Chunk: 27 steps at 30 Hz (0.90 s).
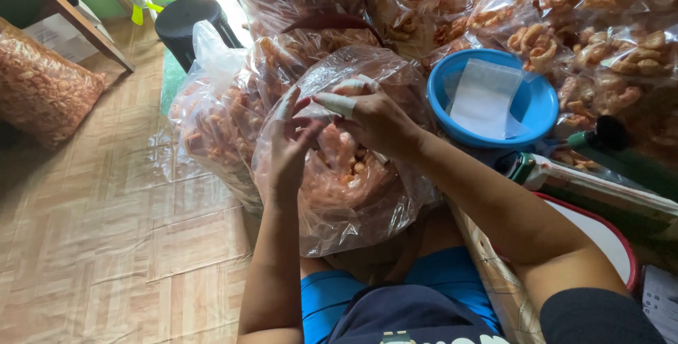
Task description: Scooping snacks from a large bag into small plastic bags and sealing them with a heat sealer.
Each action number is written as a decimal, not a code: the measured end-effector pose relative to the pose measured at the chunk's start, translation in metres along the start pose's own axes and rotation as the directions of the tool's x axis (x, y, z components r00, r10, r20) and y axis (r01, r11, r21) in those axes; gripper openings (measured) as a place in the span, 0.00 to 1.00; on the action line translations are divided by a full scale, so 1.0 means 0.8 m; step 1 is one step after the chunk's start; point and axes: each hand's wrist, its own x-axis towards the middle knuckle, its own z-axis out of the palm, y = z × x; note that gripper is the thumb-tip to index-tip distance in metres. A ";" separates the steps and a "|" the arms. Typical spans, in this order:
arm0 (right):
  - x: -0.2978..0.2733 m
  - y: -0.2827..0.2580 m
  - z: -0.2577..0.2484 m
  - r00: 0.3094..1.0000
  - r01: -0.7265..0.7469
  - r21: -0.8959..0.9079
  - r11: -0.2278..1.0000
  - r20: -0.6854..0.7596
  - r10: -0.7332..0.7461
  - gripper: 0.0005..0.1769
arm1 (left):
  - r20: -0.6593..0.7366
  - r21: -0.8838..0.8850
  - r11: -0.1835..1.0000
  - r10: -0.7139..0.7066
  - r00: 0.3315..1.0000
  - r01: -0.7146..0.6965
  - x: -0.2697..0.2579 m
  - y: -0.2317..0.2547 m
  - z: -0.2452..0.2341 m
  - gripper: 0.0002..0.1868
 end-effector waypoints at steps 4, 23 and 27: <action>0.015 -0.005 0.004 1.000 0.005 0.066 0.998 -0.022 -0.003 0.15 | 0.417 -0.308 0.938 -0.020 0.909 0.162 -0.008 -0.017 0.007 0.50; -0.005 -0.012 0.041 0.953 -0.252 0.229 0.940 -0.107 0.282 0.22 | -0.164 0.118 0.992 -0.021 0.986 0.040 -0.061 -0.034 -0.049 0.25; -0.081 0.039 0.102 0.966 -0.167 -0.176 0.970 0.170 0.197 0.07 | -0.275 -0.097 0.986 -0.160 0.948 0.138 -0.072 -0.053 -0.067 0.27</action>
